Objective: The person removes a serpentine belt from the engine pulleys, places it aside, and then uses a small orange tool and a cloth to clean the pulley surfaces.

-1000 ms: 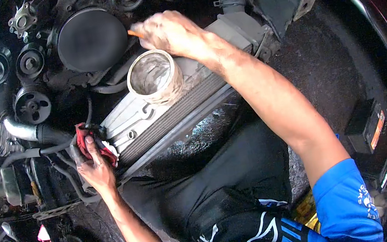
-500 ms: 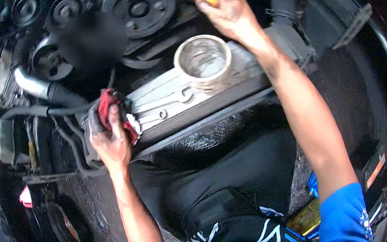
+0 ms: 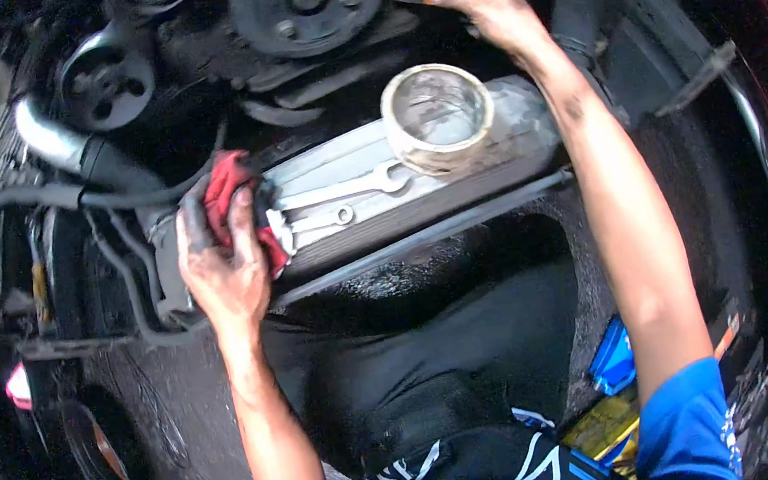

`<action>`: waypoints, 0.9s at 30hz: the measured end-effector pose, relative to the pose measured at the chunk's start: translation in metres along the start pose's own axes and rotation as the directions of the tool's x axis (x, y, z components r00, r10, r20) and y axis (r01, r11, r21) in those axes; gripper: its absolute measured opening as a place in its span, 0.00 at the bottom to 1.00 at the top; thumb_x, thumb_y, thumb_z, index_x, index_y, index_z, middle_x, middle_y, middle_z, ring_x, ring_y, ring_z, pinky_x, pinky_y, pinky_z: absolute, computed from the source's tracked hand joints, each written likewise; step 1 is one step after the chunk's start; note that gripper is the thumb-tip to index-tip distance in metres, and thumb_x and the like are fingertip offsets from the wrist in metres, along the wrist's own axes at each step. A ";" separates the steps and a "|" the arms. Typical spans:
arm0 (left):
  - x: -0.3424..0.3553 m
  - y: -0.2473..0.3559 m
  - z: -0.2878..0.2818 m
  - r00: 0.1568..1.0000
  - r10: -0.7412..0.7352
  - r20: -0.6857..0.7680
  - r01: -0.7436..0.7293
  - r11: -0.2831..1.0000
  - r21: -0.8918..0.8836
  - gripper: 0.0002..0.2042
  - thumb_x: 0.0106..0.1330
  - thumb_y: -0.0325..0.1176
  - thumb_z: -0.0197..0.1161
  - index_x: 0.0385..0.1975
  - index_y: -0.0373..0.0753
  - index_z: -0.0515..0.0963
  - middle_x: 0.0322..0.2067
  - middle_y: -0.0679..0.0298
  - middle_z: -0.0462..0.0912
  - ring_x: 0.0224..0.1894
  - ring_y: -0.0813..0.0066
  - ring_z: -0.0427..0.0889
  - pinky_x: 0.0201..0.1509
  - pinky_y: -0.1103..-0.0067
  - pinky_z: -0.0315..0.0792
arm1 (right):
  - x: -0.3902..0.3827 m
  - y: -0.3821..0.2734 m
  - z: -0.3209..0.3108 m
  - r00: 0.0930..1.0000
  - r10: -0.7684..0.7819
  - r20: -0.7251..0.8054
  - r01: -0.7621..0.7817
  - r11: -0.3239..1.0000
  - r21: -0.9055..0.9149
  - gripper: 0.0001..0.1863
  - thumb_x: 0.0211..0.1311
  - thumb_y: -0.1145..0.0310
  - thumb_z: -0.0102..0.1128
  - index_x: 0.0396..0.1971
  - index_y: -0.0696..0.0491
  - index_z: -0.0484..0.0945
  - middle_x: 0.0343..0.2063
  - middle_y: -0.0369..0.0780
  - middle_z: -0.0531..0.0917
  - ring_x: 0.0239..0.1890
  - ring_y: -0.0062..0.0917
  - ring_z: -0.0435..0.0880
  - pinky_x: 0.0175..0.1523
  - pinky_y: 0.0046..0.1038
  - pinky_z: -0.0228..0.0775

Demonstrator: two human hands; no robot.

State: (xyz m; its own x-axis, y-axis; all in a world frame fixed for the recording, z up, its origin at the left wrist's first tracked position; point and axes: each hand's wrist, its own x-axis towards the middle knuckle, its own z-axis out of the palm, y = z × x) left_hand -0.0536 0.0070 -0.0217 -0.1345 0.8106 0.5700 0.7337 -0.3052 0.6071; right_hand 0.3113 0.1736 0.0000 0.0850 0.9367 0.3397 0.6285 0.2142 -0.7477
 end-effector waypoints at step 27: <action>0.000 0.002 0.004 0.997 -0.015 0.072 0.014 1.000 0.025 0.18 0.76 0.38 0.58 0.56 0.30 0.74 0.48 0.58 0.83 0.50 0.74 0.78 0.58 0.76 0.70 | -0.006 0.000 0.009 0.998 -0.059 -0.001 0.059 0.995 -0.076 0.21 0.66 0.49 0.58 0.48 0.49 0.83 0.43 0.48 0.86 0.46 0.46 0.85 0.53 0.41 0.77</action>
State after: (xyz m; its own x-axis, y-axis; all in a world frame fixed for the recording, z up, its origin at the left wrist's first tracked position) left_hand -0.0499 0.0083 -0.0225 -0.0976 0.8488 0.5195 0.7481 -0.2817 0.6008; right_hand 0.3036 0.1700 -0.0071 0.0489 0.9220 0.3840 0.6893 0.2471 -0.6810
